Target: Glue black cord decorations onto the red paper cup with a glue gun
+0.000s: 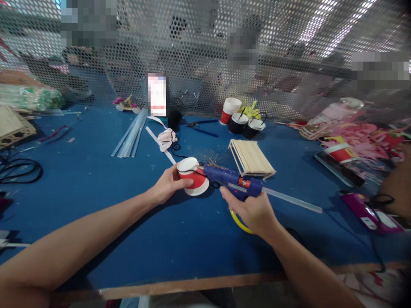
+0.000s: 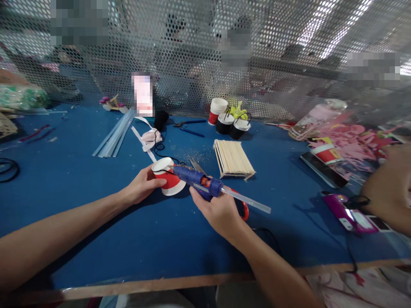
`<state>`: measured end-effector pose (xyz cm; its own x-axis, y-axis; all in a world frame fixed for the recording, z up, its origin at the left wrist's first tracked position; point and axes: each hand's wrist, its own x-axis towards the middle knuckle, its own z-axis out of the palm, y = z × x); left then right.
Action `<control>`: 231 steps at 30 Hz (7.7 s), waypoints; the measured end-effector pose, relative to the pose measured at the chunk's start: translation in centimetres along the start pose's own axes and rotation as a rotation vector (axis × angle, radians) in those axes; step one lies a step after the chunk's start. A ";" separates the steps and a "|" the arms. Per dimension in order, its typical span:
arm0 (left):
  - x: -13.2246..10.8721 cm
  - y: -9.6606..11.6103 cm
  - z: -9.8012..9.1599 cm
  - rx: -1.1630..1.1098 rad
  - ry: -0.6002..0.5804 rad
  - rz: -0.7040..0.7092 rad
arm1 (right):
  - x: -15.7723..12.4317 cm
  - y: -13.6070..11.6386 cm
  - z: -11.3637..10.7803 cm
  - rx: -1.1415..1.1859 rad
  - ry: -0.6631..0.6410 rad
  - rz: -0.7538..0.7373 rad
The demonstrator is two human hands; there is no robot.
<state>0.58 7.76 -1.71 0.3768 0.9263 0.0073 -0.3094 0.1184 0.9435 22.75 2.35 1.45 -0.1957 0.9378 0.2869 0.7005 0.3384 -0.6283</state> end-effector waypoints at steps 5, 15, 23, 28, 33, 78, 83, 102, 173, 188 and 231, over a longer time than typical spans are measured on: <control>0.0 -0.1 -0.1 0.008 -0.006 0.006 | 0.1 0.3 0.1 0.072 0.041 0.062; 0.0 0.0 -0.1 0.007 -0.016 0.008 | 0.1 0.2 0.0 0.044 0.030 0.032; -0.1 -0.2 -0.2 0.025 -0.017 0.003 | 0.7 -0.1 -0.3 0.013 0.051 0.036; -0.1 -0.2 -0.3 0.024 -0.044 0.007 | 0.7 0.0 -0.5 0.008 0.025 0.016; 0.0 -0.2 -0.2 -0.004 -0.040 0.012 | 0.4 0.2 -0.5 -0.033 0.001 -0.022; -0.2 -0.1 -0.6 -0.021 0.015 0.055 | 5.4 2.8 -5.2 0.081 0.331 0.356; -0.4 -0.1 -0.6 0.019 0.034 0.072 | 8.1 4.8 -6.4 -0.372 0.224 0.484; -0.8 0.2 -0.3 0.014 0.021 0.116 | 4.9 -2.3 -1.9 -0.068 -0.018 -0.102; -1.4 1.0 0.8 -0.090 -0.205 -0.162 | 2.9 -2.1 0.5 0.568 -0.257 0.106; -1.2 0.4 0.5 0.114 -0.084 -0.083 | 3.0 -2.0 1.5 0.581 -0.271 0.167; -1.5 0.3 0.3 0.893 0.012 0.722 | 3.1 -2.3 1.5 0.598 -0.209 0.164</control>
<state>0.16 6.27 -1.31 0.3537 0.6791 0.6432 0.2817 -0.7330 0.6191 19.47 4.65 2.67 -0.2908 0.9558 0.0444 0.2423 0.1184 -0.9629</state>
